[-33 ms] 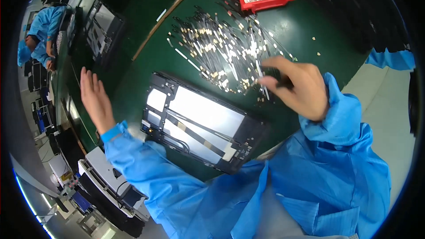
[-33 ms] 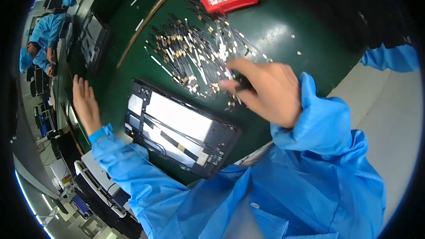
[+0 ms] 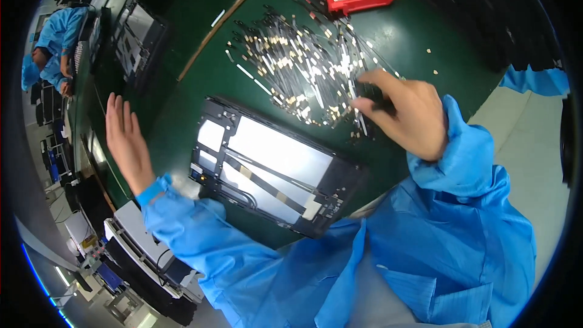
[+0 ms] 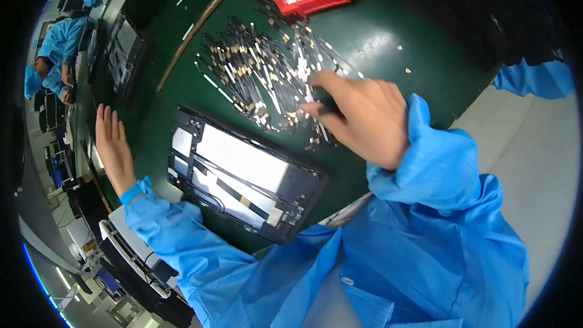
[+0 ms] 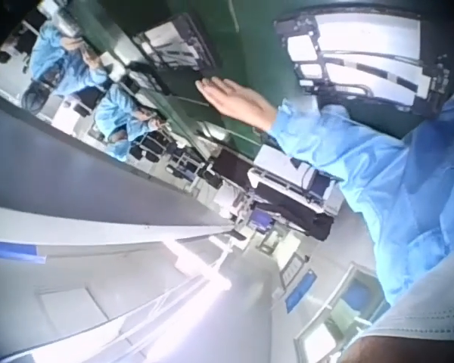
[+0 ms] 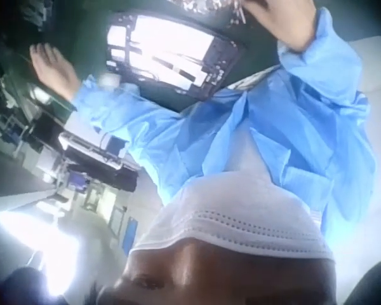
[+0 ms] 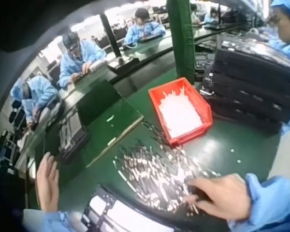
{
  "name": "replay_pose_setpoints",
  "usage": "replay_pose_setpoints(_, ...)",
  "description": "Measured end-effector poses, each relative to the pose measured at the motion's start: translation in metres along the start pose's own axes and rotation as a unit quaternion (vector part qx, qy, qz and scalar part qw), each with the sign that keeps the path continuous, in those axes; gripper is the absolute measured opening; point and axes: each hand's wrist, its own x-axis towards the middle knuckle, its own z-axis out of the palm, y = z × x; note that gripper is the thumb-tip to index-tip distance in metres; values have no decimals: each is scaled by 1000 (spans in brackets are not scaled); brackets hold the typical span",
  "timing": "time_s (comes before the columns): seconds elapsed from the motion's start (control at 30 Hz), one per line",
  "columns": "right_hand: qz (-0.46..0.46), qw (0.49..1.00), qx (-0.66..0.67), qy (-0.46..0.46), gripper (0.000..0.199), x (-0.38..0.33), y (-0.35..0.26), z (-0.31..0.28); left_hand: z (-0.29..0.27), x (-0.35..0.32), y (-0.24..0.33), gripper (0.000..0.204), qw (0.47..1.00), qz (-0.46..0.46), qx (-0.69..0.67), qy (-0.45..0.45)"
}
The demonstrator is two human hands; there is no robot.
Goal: The person assembles electronic devices by peeling protective film from ribbon cables, adhering the cables onto tablet frames, and stacking the assembled tablet units.
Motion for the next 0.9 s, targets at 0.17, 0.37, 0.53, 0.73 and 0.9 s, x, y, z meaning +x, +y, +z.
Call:
replay_pose_setpoints(0.17, 22, 990, -135, -39, 22, 18, 14, 10, -7, -107, 22, 45, 992, 25, 79, -93)
replay_pose_setpoints(0.37, 20, 995, -62, -80, 21, 28, 18, 8, 15, -234, 8, 34, 980, -52, 35, -187)
replay_pose_setpoints(0.53, 35, 963, 236, -124, 10, 8, 1, -10, 53, -284, 11, 31, 965, -114, -127, -198)
replay_pose_setpoints(0.73, 30, 927, 341, -153, 9, -43, -60, 10, 97, -301, 12, 31, 918, -195, -262, -223)
replay_pose_setpoints(0.9, -92, 912, 318, -244, 4, -53, -59, 21, 82, -304, 15, 16, 914, -270, -214, -213)
